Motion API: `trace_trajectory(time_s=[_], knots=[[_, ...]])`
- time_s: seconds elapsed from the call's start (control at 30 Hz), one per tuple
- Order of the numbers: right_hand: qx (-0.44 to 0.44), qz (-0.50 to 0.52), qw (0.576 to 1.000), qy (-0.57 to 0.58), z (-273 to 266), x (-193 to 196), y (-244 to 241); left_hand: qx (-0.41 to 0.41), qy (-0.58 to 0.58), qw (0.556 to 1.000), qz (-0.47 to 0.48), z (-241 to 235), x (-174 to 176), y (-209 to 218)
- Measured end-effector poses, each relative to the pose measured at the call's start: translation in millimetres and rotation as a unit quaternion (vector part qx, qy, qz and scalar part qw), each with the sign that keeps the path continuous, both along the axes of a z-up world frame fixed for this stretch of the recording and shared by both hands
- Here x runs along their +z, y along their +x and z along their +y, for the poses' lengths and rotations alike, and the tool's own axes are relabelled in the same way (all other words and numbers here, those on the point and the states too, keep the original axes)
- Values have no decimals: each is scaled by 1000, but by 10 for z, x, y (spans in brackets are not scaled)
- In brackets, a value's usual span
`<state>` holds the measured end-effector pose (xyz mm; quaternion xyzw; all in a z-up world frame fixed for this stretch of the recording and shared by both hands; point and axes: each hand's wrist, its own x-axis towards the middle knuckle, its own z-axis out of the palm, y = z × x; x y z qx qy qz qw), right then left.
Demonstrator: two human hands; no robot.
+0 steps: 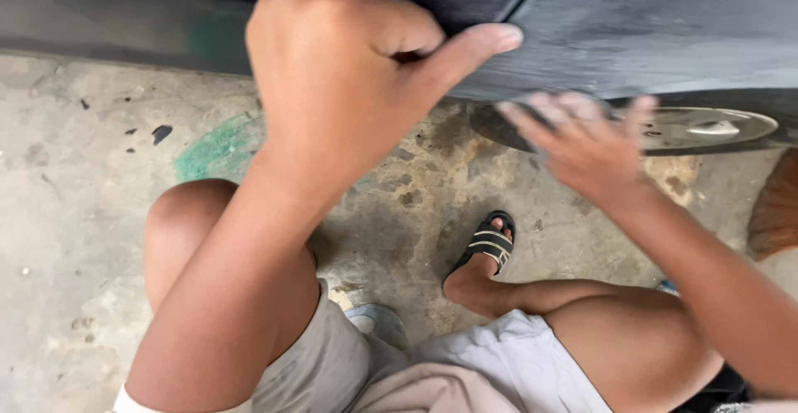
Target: The person sands the lower side panel and front fender of a dark blue car using a sanding block. They work near the wheel arch and door seam, moving the block back and forth to smooth the surface.
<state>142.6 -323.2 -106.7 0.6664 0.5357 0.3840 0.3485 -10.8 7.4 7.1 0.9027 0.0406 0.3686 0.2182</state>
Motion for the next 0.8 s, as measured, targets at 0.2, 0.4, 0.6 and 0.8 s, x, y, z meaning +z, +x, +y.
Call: trace_trajectory(time_s=[0.2,0.4,0.6,0.8], knots=[[49,7,998,34,679,-53,-127,-61,-15,997,35,130,1,-100],[-21,34,999,-5,-277,-64,80,-6,-9,1000,6,-1,-13,-9],[37,29,998,53,715,-195,-185,-36,-3,996,78,86,5,-82],[-24,31,999,14,-275,-126,85,-17,2,999,44,19,-14,-40]])
